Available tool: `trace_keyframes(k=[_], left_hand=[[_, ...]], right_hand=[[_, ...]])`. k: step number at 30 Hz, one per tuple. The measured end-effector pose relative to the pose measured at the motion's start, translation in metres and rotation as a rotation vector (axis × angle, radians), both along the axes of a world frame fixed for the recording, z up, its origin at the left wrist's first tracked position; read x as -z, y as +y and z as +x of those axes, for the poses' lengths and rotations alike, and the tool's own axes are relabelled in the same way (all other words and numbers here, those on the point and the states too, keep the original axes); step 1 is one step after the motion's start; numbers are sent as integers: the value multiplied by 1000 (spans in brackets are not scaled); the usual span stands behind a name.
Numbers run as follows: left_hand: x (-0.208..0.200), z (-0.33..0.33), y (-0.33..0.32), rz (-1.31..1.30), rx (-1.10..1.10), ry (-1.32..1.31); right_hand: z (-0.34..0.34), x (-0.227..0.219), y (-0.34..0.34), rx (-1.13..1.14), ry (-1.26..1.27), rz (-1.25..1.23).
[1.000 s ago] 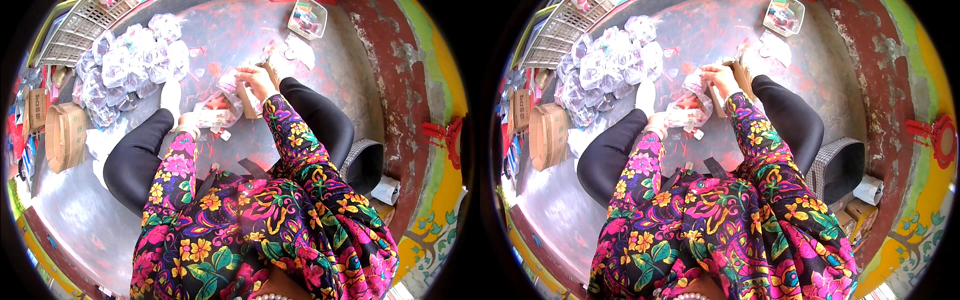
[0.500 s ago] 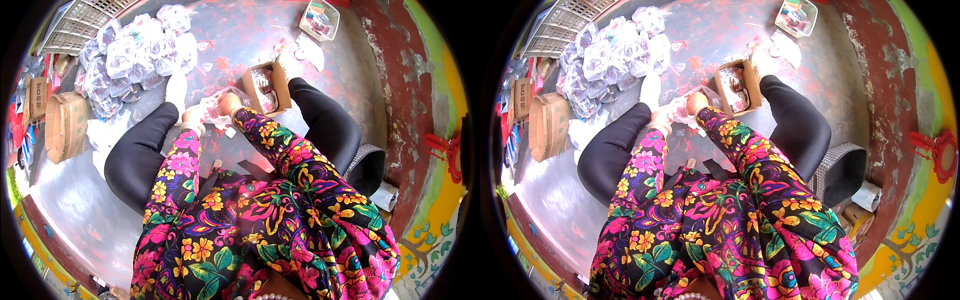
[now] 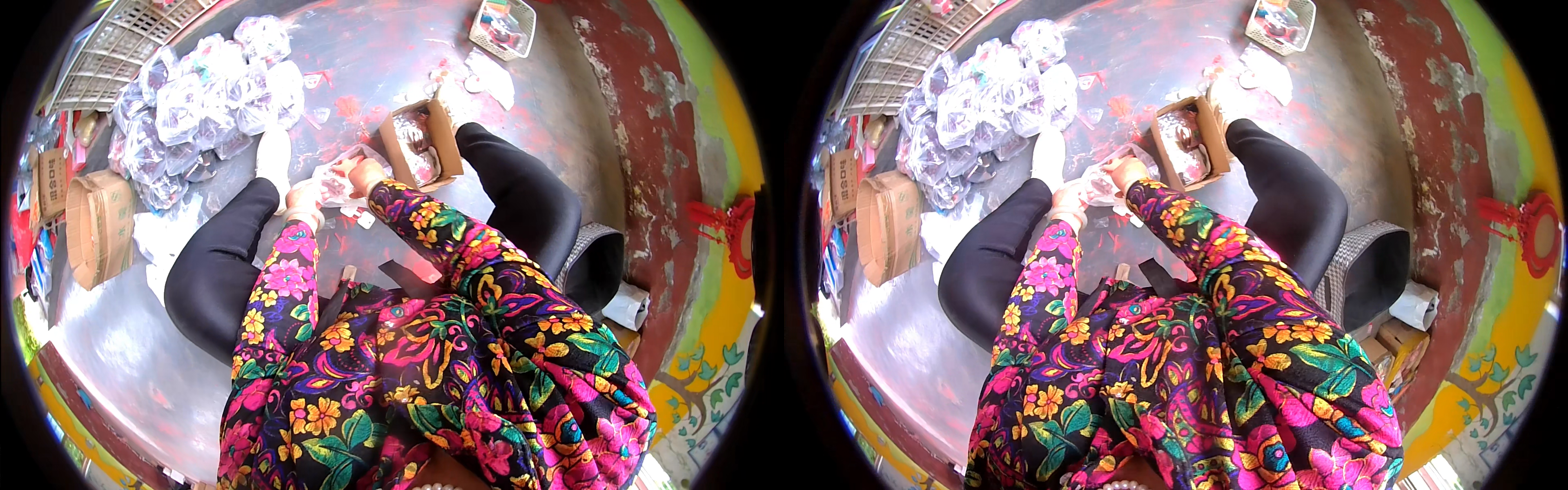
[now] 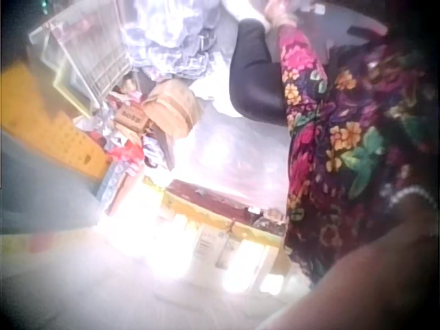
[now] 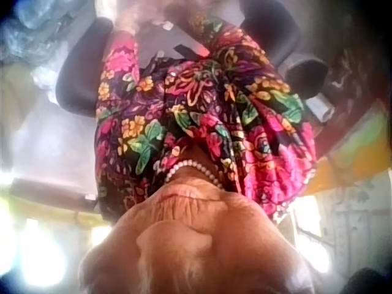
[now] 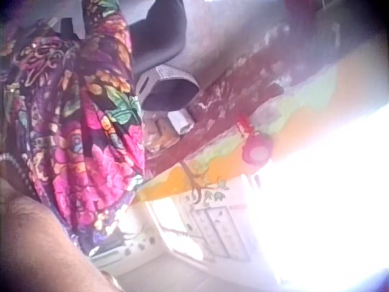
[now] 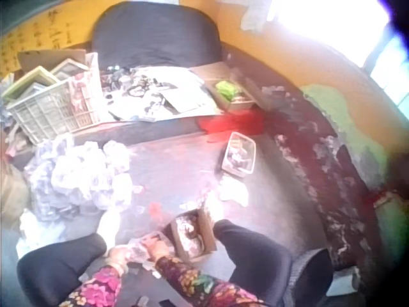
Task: The person sits on the floor and packs small items from a cardboard box into a clear plastic bag. They handle the items one by one, placing them into the bag and then tying the bag closed.
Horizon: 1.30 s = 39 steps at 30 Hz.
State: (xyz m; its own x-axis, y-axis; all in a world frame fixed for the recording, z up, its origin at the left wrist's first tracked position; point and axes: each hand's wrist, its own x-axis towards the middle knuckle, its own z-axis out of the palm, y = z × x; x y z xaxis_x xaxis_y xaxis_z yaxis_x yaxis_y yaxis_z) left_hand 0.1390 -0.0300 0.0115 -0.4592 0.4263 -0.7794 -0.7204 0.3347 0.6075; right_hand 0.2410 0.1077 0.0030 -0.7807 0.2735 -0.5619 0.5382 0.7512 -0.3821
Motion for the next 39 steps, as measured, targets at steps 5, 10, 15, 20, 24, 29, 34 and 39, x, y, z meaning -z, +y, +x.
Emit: trace_keyframes(k=[5,10,15,20,24,29,34,39], left_hand=[[-7,1,0,-49,37,42],[-1,3,0,-13,0,67],[-4,3,0,7,34,79],[-13,7,-6,55,31,28],[-16,6,-2,77,31,7],[-9,6,-1,44,-15,-3],[14,1,-2,41,-15,11],[0,5,3,26,47,86]], right_hand=[[31,-70,44,94,39,68],[105,-75,129,1242,662,-925],[103,-26,118,879,31,48],[91,6,85,1223,35,238],[88,6,89,1212,-22,228],[89,-3,93,953,158,22],[87,-47,70,1464,667,-764],[90,-68,64,1309,1059,-1174]])
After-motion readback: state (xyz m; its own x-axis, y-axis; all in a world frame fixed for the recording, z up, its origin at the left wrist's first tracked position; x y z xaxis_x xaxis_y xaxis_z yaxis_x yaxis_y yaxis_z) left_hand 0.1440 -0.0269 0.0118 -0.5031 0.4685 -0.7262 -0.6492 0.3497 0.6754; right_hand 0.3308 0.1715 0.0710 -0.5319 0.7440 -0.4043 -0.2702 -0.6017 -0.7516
